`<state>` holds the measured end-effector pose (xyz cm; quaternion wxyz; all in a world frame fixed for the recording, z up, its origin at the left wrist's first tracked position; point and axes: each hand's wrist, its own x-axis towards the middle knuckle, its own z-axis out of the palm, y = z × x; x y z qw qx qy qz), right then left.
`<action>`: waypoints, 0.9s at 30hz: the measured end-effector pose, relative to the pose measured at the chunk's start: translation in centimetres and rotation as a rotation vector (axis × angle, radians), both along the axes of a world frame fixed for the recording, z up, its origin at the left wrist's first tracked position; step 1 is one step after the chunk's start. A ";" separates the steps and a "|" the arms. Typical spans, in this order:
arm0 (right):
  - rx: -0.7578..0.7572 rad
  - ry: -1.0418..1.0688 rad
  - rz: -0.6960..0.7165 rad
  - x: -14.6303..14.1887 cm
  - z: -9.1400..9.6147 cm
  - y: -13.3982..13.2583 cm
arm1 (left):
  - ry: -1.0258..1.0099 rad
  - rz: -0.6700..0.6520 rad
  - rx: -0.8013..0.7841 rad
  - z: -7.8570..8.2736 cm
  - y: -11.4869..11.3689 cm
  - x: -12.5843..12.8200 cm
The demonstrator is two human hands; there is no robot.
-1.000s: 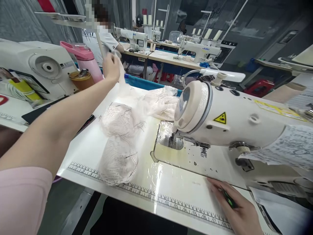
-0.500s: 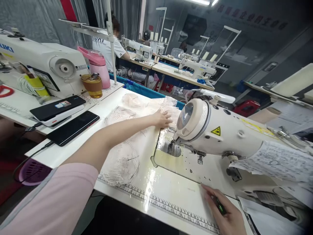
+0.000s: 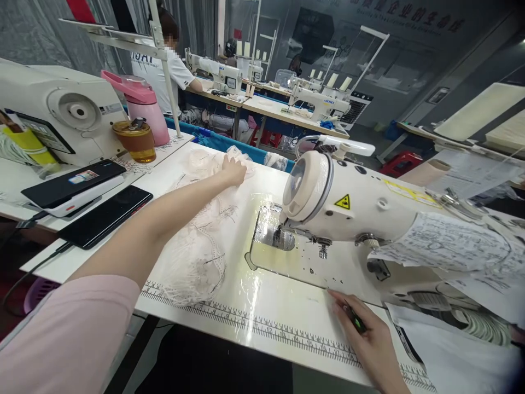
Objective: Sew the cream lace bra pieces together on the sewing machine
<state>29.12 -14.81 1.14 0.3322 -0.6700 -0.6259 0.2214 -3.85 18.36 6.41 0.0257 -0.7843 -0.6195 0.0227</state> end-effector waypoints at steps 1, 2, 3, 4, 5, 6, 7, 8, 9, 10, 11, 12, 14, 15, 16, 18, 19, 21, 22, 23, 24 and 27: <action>0.012 -0.024 0.020 0.2 -0.1 0.0 | 0.007 -0.028 0.010 0.4 -0.6 -0.1; 0.031 -0.041 0.036 0.3 -0.1 -0.1 | 0.010 -0.058 0.020 0.8 -1.4 -0.3; 0.054 -0.054 0.053 0.3 -0.2 -0.2 | 0.010 -0.088 0.032 1.3 -2.4 -0.6; 0.081 -0.070 0.072 0.3 -0.3 -0.3 | 0.007 -0.119 0.046 1.9 -3.7 -0.9; 0.112 -0.097 0.103 0.2 -0.4 -0.4 | 0.001 -0.148 0.059 2.4 -5.3 -1.5; 0.153 -0.138 0.139 0.1 -0.5 -0.5 | -0.007 -0.177 0.073 2.8 -7.1 -2.1; 0.203 -0.196 0.179 -0.1 -0.6 -0.6 | -0.016 -0.204 0.086 3.1 -9.2 -2.8; 0.258 -0.266 0.220 -0.2 -0.6 -0.7 | -0.024 -0.226 0.096 3.3 -11.6 -3.6; 0.309 -0.344 0.258 -0.3 -0.7 -0.7 | -0.036 -0.249 0.112 3.3 -14.1 -4.5; 0.355 -0.419 0.289 -0.5 -0.7 -0.7 | -0.077 -0.286 0.145 3.0 -16.8 -5.4; 0.389 -0.485 0.312 -0.6 -0.7 -0.7 | -0.126 -0.294 0.168 2.5 -19.5 -6.2; 0.411 -0.539 0.326 -0.7 -0.7 -0.7 | -0.169 -0.291 0.190 1.8 -22.1 -6.9; 0.446 -0.616 0.329 -0.9 -0.7 -0.7 | -0.260 -0.257 0.219 -0.3 -26.6 -8.0; 0.463 -0.643 0.322 -1.0 -0.7 -0.6 | -0.297 -0.230 0.219 -1.4 -28.4 -8.4; 0.478 -0.663 0.312 -1.1 -0.7 -0.6 | -0.317 -0.210 0.208 -2.7 -29.7 -8.8; 0.491 -0.693 0.292 -1.1 -0.8 -0.6 | -0.311 -0.207 0.162 -4.8 -31.3 -9.2; 0.494 -0.703 0.284 -1.1 -0.9 -0.6 | -0.307 -0.208 0.163 -5.7 -31.6 -9.3; 0.494 -0.713 0.267 -1.0 -1.0 -0.5 | -0.318 -0.203 0.180 -6.8 -31.6 -9.3; 0.495 -0.715 0.253 -0.9 -1.1 -0.5 | -0.335 -0.199 0.191 -7.1 -31.5 -9.3; 0.495 -0.715 0.231 -0.8 -1.2 -0.4 | -0.354 -0.197 0.197 -7.2 -31.3 -9.2; 0.490 -0.711 0.204 -0.7 -1.3 -0.4 | -0.373 -0.199 0.200 -7.2 -31.1 -9.1; 0.466 -0.682 0.132 -0.3 -1.7 -0.2 | -0.418 -0.177 0.237 -6.9 -30.8 -8.8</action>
